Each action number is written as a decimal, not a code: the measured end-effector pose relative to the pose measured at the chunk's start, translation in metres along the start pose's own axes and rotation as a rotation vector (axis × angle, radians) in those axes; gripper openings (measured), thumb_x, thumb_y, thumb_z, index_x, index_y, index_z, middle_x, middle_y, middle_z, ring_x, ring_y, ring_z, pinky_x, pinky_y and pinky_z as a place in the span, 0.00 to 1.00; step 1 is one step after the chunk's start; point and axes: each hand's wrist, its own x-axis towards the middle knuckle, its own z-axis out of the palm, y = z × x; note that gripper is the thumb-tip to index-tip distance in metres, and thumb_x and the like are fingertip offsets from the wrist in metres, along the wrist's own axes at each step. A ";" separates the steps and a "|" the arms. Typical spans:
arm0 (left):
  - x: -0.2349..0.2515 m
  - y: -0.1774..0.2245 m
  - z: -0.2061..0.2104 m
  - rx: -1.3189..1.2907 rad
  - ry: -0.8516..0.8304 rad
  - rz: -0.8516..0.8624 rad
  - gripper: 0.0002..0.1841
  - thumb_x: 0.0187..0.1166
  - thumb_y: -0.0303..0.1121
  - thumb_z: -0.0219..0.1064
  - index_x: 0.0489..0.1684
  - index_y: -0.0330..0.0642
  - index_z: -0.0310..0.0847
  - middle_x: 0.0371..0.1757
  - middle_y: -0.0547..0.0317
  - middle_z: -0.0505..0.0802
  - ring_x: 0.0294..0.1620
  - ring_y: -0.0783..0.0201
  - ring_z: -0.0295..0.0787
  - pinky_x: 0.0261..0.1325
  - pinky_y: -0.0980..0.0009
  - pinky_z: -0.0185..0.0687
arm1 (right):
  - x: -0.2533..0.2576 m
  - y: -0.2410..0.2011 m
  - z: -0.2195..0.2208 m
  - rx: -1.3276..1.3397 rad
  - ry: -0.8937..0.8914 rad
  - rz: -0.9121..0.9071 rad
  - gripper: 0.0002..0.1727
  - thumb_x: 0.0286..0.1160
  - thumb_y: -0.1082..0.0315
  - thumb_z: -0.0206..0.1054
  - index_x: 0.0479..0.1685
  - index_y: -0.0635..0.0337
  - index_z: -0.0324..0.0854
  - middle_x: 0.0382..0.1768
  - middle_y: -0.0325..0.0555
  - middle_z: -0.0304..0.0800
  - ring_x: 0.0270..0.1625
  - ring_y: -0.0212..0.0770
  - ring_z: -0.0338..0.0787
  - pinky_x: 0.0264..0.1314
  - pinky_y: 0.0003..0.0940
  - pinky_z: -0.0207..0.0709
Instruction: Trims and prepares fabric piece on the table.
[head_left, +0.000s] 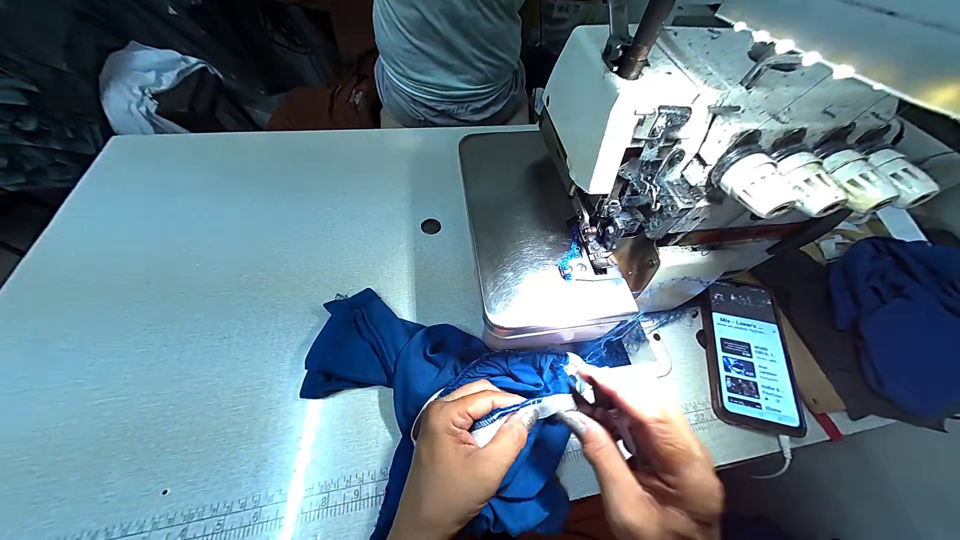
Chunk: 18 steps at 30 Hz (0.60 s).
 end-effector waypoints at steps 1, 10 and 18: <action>-0.001 0.000 0.000 0.013 0.008 -0.004 0.04 0.69 0.32 0.74 0.31 0.44 0.96 0.34 0.68 0.95 0.38 0.79 0.90 0.45 0.84 0.87 | 0.004 -0.003 -0.001 0.009 0.030 -0.007 0.15 0.79 0.69 0.70 0.63 0.56 0.86 0.48 0.40 0.90 0.46 0.25 0.89 0.51 0.18 0.86; 0.002 0.004 -0.003 -0.123 -0.013 -0.176 0.04 0.69 0.31 0.75 0.33 0.42 0.96 0.35 0.63 0.96 0.37 0.75 0.92 0.44 0.80 0.89 | -0.001 0.006 -0.011 -0.048 -0.169 0.157 0.20 0.71 0.63 0.73 0.58 0.67 0.88 0.42 0.41 0.92 0.37 0.16 0.81 0.41 0.09 0.76; 0.003 0.008 -0.004 -0.195 -0.001 -0.234 0.05 0.68 0.29 0.75 0.37 0.40 0.94 0.33 0.62 0.96 0.35 0.74 0.93 0.42 0.79 0.89 | 0.002 0.000 -0.010 -0.090 -0.284 0.118 0.19 0.78 0.64 0.65 0.61 0.70 0.83 0.45 0.46 0.92 0.41 0.22 0.86 0.46 0.14 0.80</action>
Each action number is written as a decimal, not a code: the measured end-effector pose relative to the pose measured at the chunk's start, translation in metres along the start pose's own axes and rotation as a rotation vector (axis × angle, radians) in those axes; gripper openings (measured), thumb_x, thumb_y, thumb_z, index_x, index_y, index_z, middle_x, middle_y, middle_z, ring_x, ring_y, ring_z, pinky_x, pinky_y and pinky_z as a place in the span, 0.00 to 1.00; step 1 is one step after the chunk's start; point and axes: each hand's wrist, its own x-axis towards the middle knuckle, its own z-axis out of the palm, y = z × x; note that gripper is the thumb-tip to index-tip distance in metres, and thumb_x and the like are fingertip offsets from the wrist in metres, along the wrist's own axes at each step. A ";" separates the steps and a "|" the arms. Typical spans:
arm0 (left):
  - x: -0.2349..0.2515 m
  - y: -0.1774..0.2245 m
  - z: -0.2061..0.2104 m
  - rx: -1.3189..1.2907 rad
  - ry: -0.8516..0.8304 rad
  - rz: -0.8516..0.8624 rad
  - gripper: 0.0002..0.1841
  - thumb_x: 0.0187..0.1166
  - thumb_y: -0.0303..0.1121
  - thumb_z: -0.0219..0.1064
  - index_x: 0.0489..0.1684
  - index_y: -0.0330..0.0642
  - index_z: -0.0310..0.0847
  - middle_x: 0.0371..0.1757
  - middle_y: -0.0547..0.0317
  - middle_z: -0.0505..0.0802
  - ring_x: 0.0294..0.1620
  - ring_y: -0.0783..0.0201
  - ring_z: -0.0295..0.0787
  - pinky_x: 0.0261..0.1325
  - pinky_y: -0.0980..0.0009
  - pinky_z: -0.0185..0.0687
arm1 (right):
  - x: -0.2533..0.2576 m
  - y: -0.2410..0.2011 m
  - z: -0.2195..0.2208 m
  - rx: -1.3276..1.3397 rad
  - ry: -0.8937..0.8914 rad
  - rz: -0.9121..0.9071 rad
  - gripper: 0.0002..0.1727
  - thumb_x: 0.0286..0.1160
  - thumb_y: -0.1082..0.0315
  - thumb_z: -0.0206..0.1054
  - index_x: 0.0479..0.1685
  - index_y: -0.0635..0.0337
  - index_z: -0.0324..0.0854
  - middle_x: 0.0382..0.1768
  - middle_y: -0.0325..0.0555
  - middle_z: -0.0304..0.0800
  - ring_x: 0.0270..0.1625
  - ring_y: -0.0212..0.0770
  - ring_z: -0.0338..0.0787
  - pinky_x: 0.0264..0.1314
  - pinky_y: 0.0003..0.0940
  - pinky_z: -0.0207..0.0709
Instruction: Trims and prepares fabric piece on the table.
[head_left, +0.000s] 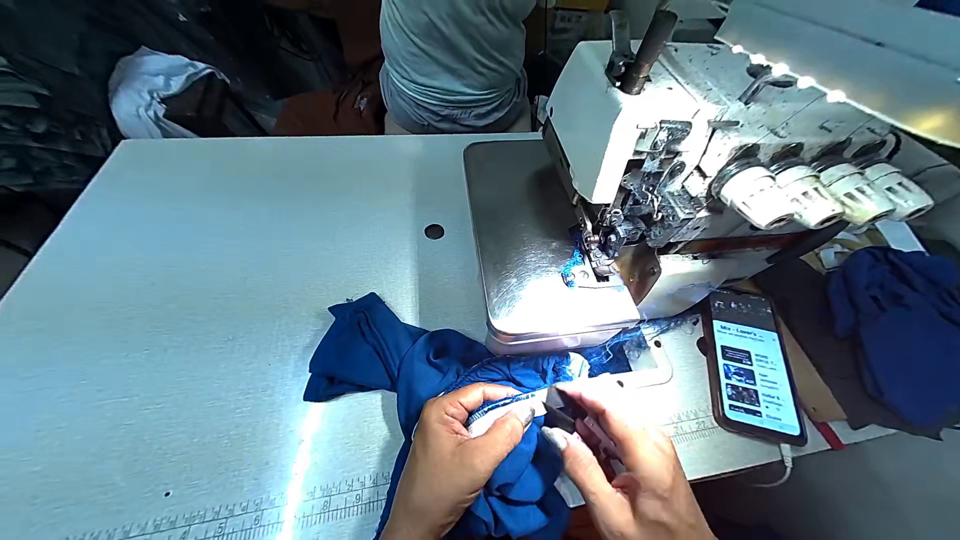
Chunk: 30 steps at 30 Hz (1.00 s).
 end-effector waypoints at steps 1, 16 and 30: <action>0.000 0.000 0.000 0.007 0.005 0.003 0.05 0.68 0.29 0.75 0.37 0.41 0.95 0.33 0.62 0.97 0.35 0.75 0.93 0.42 0.79 0.89 | -0.001 -0.001 0.000 -0.058 -0.003 -0.041 0.18 0.79 0.65 0.65 0.60 0.68 0.85 0.47 0.48 0.92 0.43 0.24 0.87 0.49 0.15 0.81; 0.000 -0.004 -0.003 0.053 -0.078 0.076 0.07 0.70 0.28 0.69 0.34 0.42 0.95 0.35 0.66 0.96 0.38 0.78 0.91 0.43 0.82 0.87 | 0.012 0.005 0.007 0.171 0.052 0.049 0.12 0.72 0.67 0.73 0.51 0.62 0.91 0.33 0.33 0.92 0.33 0.15 0.82 0.38 0.10 0.77; 0.000 -0.001 0.002 0.070 -0.029 0.010 0.05 0.69 0.29 0.72 0.31 0.43 0.95 0.29 0.67 0.95 0.31 0.80 0.90 0.37 0.84 0.85 | 0.004 0.009 -0.029 0.136 0.200 0.197 0.03 0.72 0.66 0.71 0.37 0.56 0.86 0.30 0.29 0.86 0.28 0.15 0.80 0.29 0.09 0.74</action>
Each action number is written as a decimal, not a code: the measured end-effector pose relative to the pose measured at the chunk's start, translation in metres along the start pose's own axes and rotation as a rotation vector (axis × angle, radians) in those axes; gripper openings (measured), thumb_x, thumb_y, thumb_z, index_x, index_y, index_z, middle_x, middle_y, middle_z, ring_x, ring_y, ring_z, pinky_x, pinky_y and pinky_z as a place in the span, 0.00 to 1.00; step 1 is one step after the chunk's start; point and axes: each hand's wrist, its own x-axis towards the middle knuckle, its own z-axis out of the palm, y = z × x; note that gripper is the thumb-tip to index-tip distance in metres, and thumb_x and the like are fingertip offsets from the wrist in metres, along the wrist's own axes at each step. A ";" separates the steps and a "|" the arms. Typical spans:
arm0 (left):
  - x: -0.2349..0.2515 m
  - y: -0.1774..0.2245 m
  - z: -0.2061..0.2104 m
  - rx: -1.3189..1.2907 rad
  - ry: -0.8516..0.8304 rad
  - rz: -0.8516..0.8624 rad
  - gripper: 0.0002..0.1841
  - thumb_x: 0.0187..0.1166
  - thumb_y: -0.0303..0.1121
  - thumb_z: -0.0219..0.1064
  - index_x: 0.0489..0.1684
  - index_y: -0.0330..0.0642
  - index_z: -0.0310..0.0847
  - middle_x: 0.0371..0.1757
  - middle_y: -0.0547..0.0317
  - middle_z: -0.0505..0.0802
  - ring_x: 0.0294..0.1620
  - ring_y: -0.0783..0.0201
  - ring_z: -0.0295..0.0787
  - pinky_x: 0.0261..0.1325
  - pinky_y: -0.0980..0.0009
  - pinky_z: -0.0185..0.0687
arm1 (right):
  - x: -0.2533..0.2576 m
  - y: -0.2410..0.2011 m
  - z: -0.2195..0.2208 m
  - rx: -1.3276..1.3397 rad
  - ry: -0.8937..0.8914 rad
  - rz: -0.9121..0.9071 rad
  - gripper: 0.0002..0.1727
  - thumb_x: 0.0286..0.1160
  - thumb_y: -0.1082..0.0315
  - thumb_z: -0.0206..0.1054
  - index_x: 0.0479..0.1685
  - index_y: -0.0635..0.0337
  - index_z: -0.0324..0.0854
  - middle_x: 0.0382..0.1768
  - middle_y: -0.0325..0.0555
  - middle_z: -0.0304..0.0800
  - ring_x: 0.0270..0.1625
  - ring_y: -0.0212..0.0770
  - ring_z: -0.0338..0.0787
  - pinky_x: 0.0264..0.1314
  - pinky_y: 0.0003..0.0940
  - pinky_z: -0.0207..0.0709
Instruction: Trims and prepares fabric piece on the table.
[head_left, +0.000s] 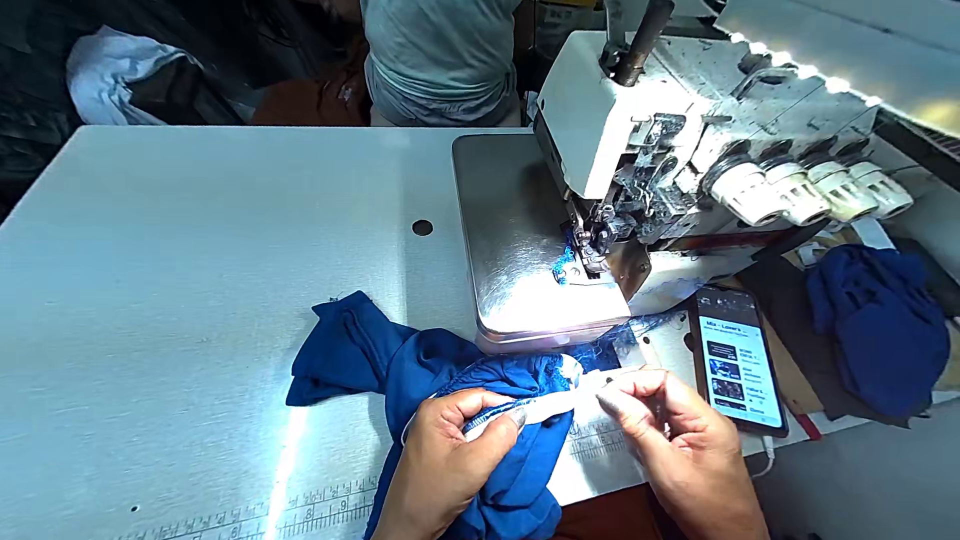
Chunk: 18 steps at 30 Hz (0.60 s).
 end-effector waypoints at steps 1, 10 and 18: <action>0.000 0.000 0.000 0.007 -0.004 0.008 0.05 0.69 0.29 0.72 0.30 0.43 0.95 0.29 0.68 0.95 0.31 0.80 0.89 0.37 0.84 0.85 | -0.002 0.000 -0.001 0.013 -0.065 0.001 0.07 0.71 0.65 0.73 0.42 0.57 0.86 0.36 0.31 0.91 0.33 0.16 0.83 0.34 0.09 0.77; 0.000 -0.004 -0.005 0.018 -0.082 0.096 0.05 0.72 0.31 0.74 0.35 0.42 0.96 0.35 0.65 0.97 0.37 0.77 0.92 0.44 0.82 0.88 | 0.003 0.005 0.016 -0.045 -0.329 -0.003 0.10 0.74 0.67 0.67 0.45 0.62 0.89 0.32 0.34 0.91 0.35 0.16 0.84 0.41 0.12 0.78; 0.001 0.001 -0.005 -0.079 -0.046 -0.020 0.04 0.70 0.30 0.75 0.34 0.41 0.95 0.32 0.62 0.96 0.33 0.75 0.92 0.40 0.80 0.88 | -0.001 0.002 0.018 0.009 -0.245 0.023 0.25 0.71 0.55 0.77 0.62 0.59 0.81 0.38 0.32 0.87 0.34 0.17 0.79 0.36 0.12 0.74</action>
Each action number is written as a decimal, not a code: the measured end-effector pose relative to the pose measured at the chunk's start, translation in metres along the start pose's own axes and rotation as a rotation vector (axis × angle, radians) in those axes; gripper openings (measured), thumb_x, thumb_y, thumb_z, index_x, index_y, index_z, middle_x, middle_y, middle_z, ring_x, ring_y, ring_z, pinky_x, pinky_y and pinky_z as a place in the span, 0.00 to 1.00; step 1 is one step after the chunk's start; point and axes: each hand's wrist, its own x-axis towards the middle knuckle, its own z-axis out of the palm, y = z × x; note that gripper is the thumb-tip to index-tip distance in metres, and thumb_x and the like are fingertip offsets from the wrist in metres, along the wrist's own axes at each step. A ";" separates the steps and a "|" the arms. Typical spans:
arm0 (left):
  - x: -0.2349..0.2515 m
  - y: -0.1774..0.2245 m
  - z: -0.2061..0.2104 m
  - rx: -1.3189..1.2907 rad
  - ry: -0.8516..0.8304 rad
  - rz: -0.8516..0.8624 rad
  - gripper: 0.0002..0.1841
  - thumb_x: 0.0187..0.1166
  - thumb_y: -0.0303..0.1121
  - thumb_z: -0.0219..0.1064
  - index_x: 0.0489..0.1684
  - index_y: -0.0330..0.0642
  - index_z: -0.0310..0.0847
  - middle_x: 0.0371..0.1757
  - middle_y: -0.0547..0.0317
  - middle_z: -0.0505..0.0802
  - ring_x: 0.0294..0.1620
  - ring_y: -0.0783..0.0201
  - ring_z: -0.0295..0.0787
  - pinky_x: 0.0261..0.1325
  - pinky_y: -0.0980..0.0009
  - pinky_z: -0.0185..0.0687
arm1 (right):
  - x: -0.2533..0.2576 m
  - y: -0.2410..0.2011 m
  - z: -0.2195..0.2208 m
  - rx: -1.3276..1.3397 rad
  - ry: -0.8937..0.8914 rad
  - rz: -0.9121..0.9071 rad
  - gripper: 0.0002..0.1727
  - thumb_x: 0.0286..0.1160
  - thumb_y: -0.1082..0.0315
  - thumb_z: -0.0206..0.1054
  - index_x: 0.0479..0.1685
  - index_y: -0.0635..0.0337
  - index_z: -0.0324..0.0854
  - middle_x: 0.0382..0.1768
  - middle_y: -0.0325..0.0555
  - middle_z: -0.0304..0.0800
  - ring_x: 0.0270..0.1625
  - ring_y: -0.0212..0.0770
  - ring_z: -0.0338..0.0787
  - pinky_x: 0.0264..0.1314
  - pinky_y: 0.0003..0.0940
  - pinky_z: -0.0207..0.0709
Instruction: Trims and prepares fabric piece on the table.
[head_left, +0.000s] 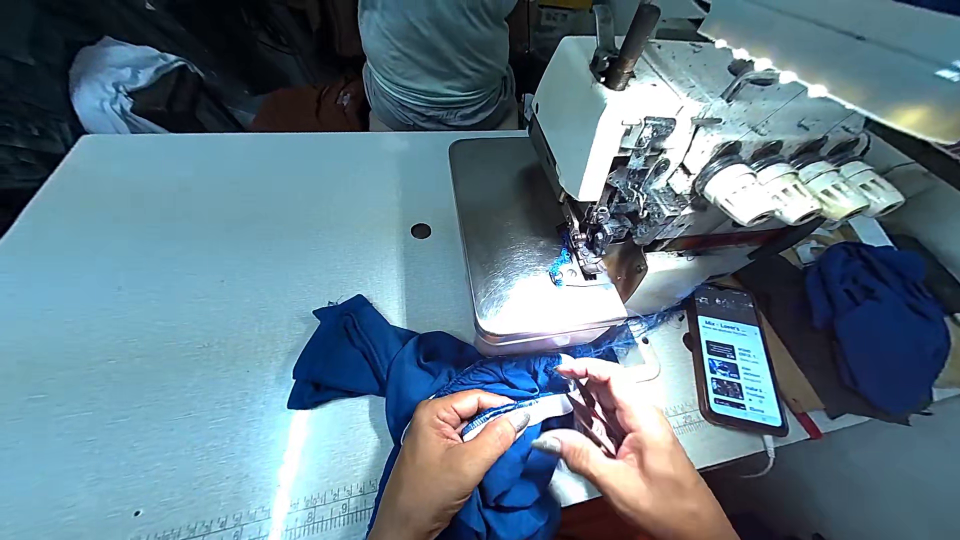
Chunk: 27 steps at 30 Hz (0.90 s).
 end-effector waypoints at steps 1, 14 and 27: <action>0.000 0.000 0.000 -0.003 0.003 -0.003 0.04 0.70 0.30 0.75 0.34 0.41 0.95 0.32 0.61 0.96 0.33 0.75 0.92 0.40 0.80 0.88 | -0.002 -0.002 0.000 0.000 0.002 -0.023 0.28 0.70 0.55 0.77 0.65 0.61 0.81 0.41 0.34 0.89 0.34 0.17 0.79 0.36 0.13 0.74; -0.003 -0.005 -0.007 -0.235 0.023 0.092 0.04 0.69 0.33 0.76 0.33 0.46 0.98 0.37 0.64 0.95 0.43 0.76 0.90 0.50 0.80 0.86 | 0.001 0.016 -0.010 0.019 0.045 0.036 0.04 0.73 0.70 0.65 0.34 0.58 0.84 0.26 0.27 0.83 0.28 0.13 0.77 0.31 0.10 0.71; 0.000 0.000 0.000 -0.103 0.055 0.020 0.04 0.70 0.26 0.75 0.34 0.38 0.95 0.36 0.58 0.97 0.38 0.72 0.93 0.47 0.77 0.89 | -0.009 -0.012 0.010 -0.106 0.067 -0.110 0.26 0.77 0.59 0.71 0.65 0.71 0.77 0.43 0.44 0.88 0.38 0.20 0.81 0.43 0.13 0.77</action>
